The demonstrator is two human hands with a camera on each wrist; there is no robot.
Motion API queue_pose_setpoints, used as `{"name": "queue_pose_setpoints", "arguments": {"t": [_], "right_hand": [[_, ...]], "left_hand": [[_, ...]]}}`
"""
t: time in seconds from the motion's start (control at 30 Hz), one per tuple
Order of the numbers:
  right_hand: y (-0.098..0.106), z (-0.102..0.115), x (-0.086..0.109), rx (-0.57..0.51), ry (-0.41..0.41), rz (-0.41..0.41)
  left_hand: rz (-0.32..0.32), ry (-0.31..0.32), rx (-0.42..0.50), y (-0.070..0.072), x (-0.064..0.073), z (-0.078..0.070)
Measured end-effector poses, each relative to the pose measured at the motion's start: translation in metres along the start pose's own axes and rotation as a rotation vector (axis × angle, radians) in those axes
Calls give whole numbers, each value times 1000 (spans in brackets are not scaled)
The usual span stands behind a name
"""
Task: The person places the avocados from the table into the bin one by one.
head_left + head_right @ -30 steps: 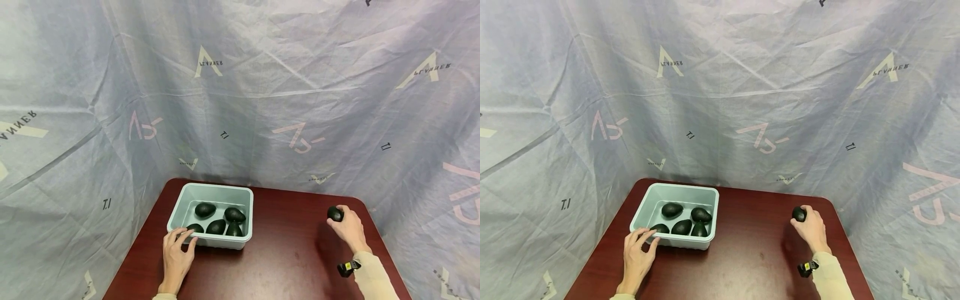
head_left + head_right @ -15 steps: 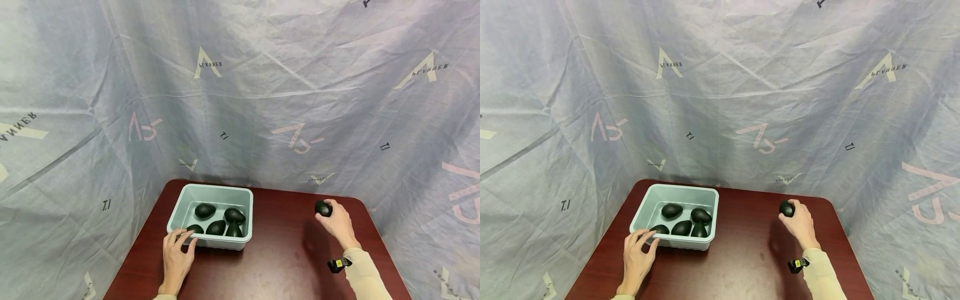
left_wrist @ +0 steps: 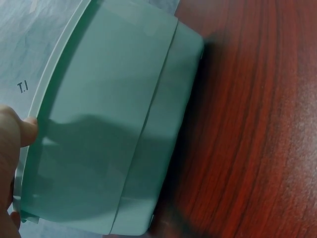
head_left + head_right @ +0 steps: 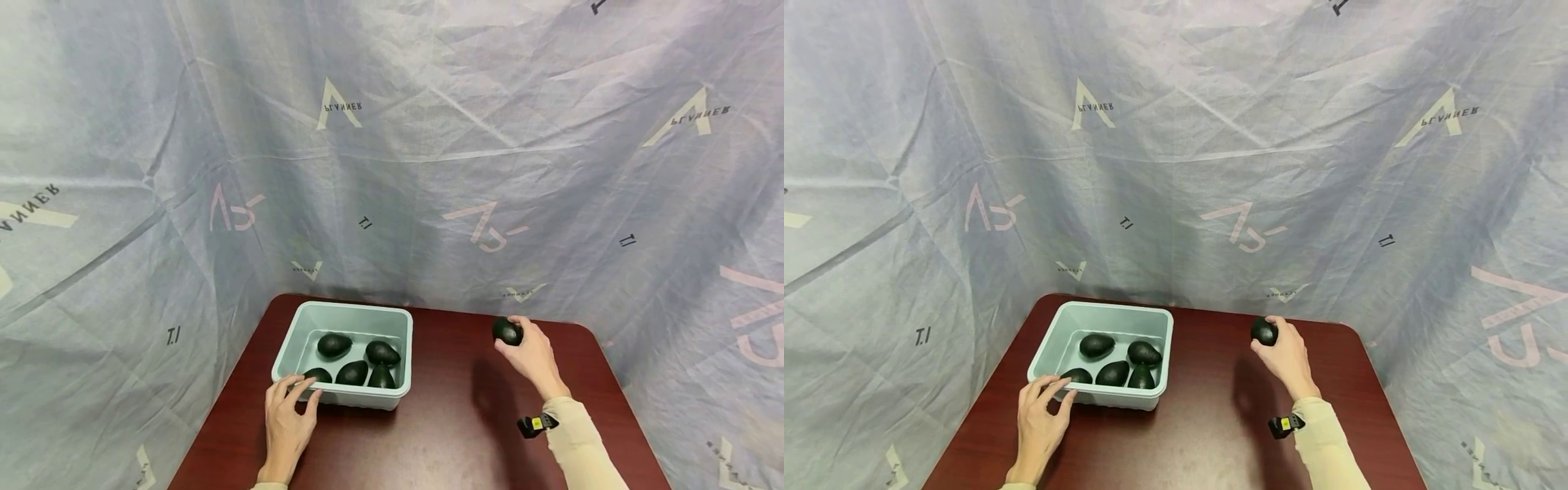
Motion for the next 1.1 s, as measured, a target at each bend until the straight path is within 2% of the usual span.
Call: {"name": "queue_pose_setpoints", "arguments": {"t": [0.1, 0.3, 0.73, 0.9, 1.1], "right_hand": [[-6, 8, 0, -21, -4, 10], [-15, 25, -1, -50, -16, 26], [-39, 75, -7, -92, 65, 61], [-47, 93, -11, -97, 96, 61], [-58, 117, -14, -110, 139, 80]], "left_hand": [[-12, -15, 4, 1, -1, -1], [6, 3, -5, 0, 0, 1], [-5, -11, -8, 0, -1, -1], [15, 10, -11, -1, 1, 0], [2, 8, -6, -2, 1, -1]]}}
Point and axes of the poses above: each hand's wrist, its own x-axis away from the middle knuckle, its own y-axis out of the back of the hand, z = x × y, the point moved 5 cm from there along -x, towards the middle knuckle, and after that the axes turned 12 degrees about -z, right-handed, at the moved point
